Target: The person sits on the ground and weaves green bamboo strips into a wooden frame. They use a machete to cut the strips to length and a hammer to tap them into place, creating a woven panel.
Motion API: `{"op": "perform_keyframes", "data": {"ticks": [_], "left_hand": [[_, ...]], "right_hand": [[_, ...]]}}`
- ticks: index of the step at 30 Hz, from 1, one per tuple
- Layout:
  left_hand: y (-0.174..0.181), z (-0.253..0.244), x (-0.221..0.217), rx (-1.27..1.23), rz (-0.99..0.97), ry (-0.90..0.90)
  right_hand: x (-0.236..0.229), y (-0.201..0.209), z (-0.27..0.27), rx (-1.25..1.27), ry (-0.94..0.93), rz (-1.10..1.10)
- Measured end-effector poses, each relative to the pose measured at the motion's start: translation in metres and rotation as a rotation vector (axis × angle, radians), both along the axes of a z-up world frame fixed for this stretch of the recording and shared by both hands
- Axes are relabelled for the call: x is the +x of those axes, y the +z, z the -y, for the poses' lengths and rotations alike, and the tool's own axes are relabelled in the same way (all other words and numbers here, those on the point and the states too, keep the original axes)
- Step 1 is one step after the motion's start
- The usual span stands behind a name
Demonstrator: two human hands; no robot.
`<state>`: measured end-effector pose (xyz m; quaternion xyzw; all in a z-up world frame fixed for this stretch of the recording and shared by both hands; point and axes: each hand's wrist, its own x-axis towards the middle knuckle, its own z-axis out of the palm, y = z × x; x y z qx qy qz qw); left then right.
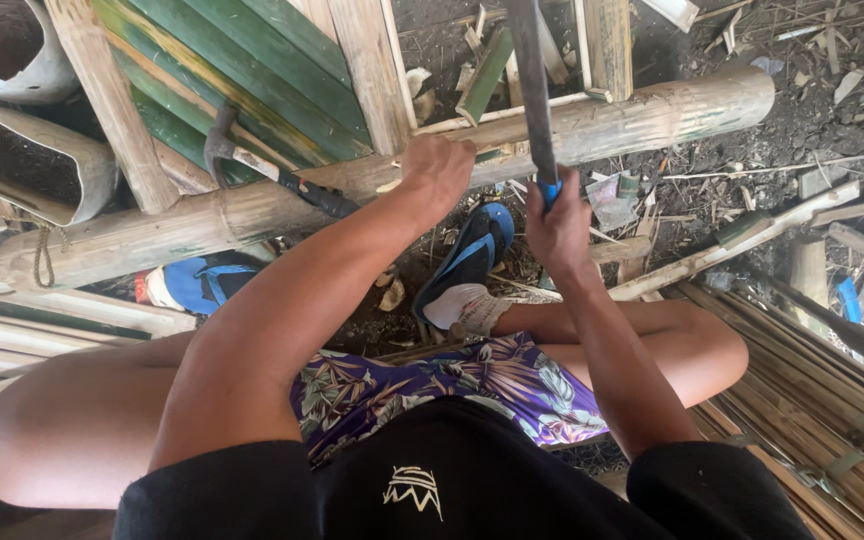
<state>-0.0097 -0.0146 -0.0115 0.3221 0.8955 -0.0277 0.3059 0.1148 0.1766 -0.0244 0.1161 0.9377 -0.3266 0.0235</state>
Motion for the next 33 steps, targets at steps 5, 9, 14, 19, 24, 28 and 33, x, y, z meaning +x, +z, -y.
{"op": "perform_keyframes", "data": {"ticks": [5, 9, 14, 19, 24, 28, 33], "left_hand": [[0.004, -0.002, 0.004, -0.084, -0.027, -0.038], [-0.001, 0.004, 0.003, -0.032, -0.029, -0.038], [-0.029, 0.003, 0.007, 0.081, -0.022, 0.115], [-0.032, 0.047, 0.005, 0.275, 0.011, 0.093], [0.001, 0.14, -0.017, 0.263, -0.149, 0.131], [0.037, 0.202, -0.021, 0.146, -0.239, 0.236], [0.049, 0.257, 0.004, 0.146, -0.302, 0.137]], "right_hand": [[-0.004, -0.035, -0.005, 0.309, 0.155, 0.261], [0.003, -0.037, -0.008, 0.137, 0.061, 0.153], [0.003, -0.063, -0.003, 0.2, 0.051, 0.307], [-0.001, -0.068, -0.02, 0.039, 0.021, 0.306], [-0.041, -0.033, -0.02, 0.324, 0.02, 0.365], [-0.062, 0.011, 0.046, 0.529, 0.292, -0.039], [-0.061, 0.072, 0.202, 0.002, 0.728, -0.352]]}}
